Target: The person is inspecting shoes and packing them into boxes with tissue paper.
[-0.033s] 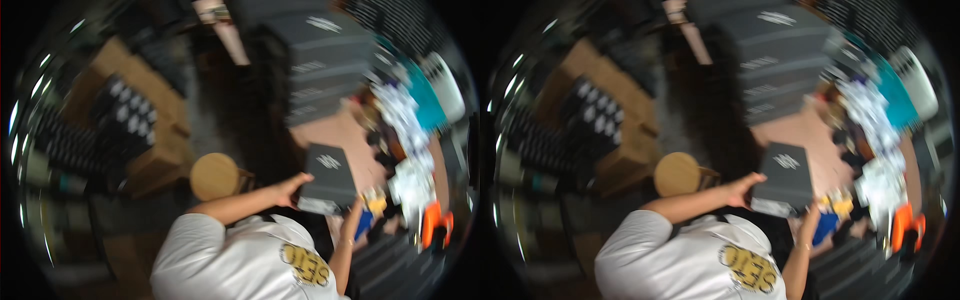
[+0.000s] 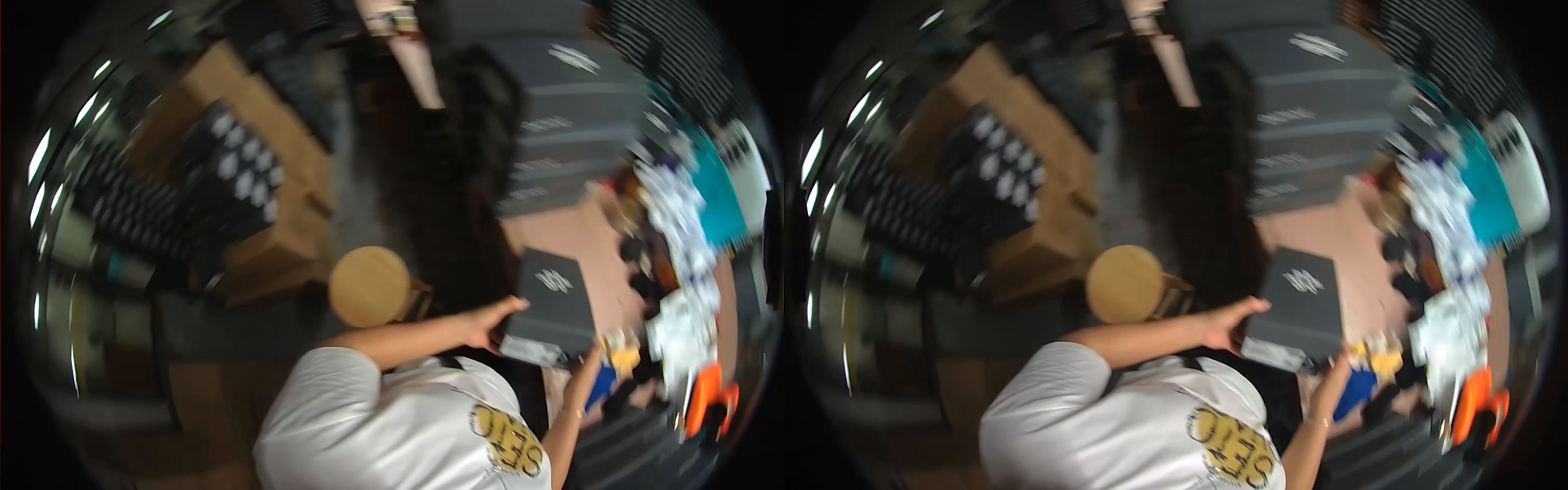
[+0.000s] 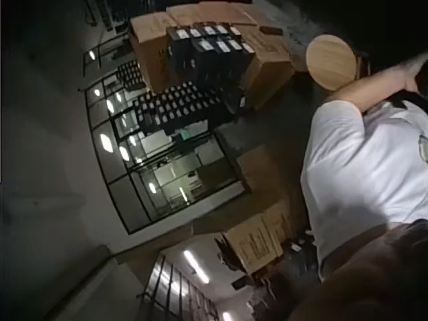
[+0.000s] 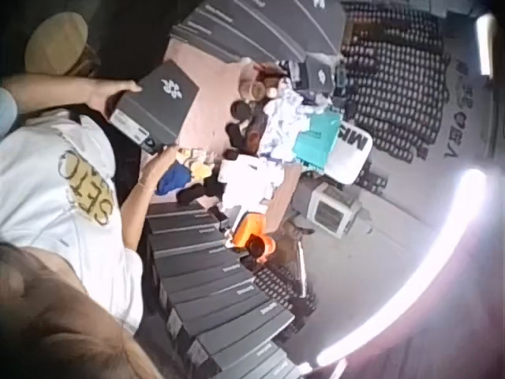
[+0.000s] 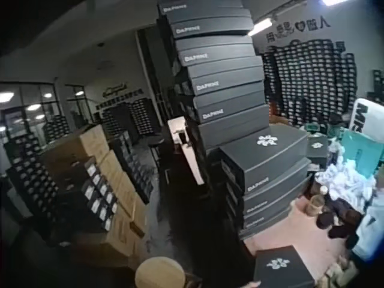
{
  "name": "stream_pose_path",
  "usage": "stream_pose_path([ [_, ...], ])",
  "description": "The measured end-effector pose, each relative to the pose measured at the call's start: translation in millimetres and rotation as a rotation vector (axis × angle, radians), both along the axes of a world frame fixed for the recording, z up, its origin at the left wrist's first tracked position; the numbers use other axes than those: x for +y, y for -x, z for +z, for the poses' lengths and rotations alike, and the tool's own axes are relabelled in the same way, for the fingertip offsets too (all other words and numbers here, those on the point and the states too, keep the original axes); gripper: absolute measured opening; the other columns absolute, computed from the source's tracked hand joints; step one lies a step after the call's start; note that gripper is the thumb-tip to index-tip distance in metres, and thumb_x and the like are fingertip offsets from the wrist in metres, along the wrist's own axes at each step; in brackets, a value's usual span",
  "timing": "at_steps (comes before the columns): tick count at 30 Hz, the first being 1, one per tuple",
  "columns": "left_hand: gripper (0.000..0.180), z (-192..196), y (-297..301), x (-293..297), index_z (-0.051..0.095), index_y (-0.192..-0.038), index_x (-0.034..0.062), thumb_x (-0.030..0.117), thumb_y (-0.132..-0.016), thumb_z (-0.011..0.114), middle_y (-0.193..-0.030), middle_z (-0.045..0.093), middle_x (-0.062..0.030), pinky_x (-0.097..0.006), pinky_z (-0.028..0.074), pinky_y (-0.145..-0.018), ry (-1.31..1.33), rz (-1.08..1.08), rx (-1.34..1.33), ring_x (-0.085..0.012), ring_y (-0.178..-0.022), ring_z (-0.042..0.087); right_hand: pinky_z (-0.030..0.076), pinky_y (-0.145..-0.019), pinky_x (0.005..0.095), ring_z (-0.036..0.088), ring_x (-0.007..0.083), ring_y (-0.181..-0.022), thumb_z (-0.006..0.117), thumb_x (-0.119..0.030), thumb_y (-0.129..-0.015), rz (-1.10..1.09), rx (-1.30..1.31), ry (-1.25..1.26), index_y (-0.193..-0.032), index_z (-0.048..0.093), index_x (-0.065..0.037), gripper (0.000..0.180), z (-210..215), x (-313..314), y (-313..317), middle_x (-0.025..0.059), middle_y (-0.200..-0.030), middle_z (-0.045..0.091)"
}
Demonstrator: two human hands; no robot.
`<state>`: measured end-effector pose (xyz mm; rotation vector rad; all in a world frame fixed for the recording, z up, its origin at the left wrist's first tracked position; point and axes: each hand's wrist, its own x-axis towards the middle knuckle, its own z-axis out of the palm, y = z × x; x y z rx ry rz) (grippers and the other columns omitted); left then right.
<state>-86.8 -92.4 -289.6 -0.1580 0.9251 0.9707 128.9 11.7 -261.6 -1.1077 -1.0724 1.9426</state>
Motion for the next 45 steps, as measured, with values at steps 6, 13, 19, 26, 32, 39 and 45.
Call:
stream_pose_path([
  [6,0.073,0.5,14.4,-116.4,0.050,-0.132,0.0139,0.062,-0.077,0.060,-0.128,0.055,-0.0072,-0.043,0.045,-0.091,-0.048,0.301,-0.111,-0.0236,-0.113,0.053,0.037,-0.101,0.0349,0.047,0.0210,-0.124,0.035,-0.051,-0.099,0.428,-0.126,-0.280,-0.135,0.045,0.001,0.064,-39.2,-31.8,25.0,0.0124,-0.133,0.050],
  [13,0.074,-1.1,64.3,-242.8,0.040,-0.140,0.0135,0.056,-0.082,0.057,-0.132,0.051,-0.0073,-0.043,0.045,-0.089,-0.069,0.744,0.158,-0.0230,-0.119,0.050,0.040,-0.095,0.0429,0.042,0.0277,-0.127,0.036,-0.066,-0.092,0.830,-0.020,-0.098,-0.148,0.025,-0.013,0.079,-39.1,-83.3,149.1,0.0181,-0.145,0.035],
  [19,0.092,48.0,103.9,-309.3,0.010,-0.151,0.0103,0.040,-0.081,0.060,-0.134,0.040,-0.0134,-0.032,0.044,-0.085,-0.187,0.607,0.939,-0.0217,-0.120,0.042,0.037,-0.103,0.0441,0.041,0.0259,-0.128,0.058,-0.059,-0.085,1.148,0.243,0.368,-0.144,0.033,-0.011,0.079,-61.5,-151.0,232.1,0.0079,-0.139,0.044],
  [26,0.089,11.1,30.6,-305.9,0.016,-0.150,0.0155,0.041,-0.083,0.069,-0.139,0.037,-0.0112,-0.050,0.031,-0.102,0.217,1.499,0.541,-0.0286,-0.129,0.035,0.039,-0.101,0.0410,0.045,0.0250,-0.121,0.064,-0.034,-0.083,1.156,0.122,0.386,-0.139,0.036,-0.010,0.067,-32.6,-197.5,253.9,0.0086,-0.132,0.046],
  [32,0.079,-8.4,-6.0,-329.0,0.033,-0.139,0.0177,0.047,-0.078,0.073,-0.137,0.040,-0.0057,-0.052,0.033,-0.103,0.283,1.851,0.237,-0.0273,-0.129,0.036,0.029,-0.108,0.0370,0.036,0.0234,-0.128,0.062,-0.016,-0.086,1.327,0.087,0.361,-0.150,0.009,-0.006,0.083,-36.6,-256.2,274.9,0.0145,-0.142,0.035],
  [39,0.065,-45.4,18.5,-430.8,0.047,-0.130,0.0151,0.049,-0.078,0.066,-0.127,0.051,-0.0062,-0.047,0.042,-0.096,-0.043,1.965,0.162,-0.0262,-0.120,0.047,0.029,-0.110,0.0371,0.030,0.0321,-0.135,0.070,-0.037,-0.084,1.889,0.173,-0.585,-0.148,0.011,0.001,0.096,-39.5,-332.7,348.9,0.0274,-0.145,0.028],
  [45,0.063,-33.7,106.4,-615.5,0.049,-0.130,0.0139,0.047,-0.079,0.065,-0.126,0.055,-0.0079,-0.052,0.050,-0.087,-0.019,2.237,0.438,-0.0290,-0.112,0.055,0.043,-0.098,0.0331,0.055,0.0225,-0.114,0.057,-0.029,-0.095,2.070,0.069,-0.271,-0.144,0.030,-0.002,0.062,-34.9,-408.4,405.0,0.0196,-0.133,0.049],
])
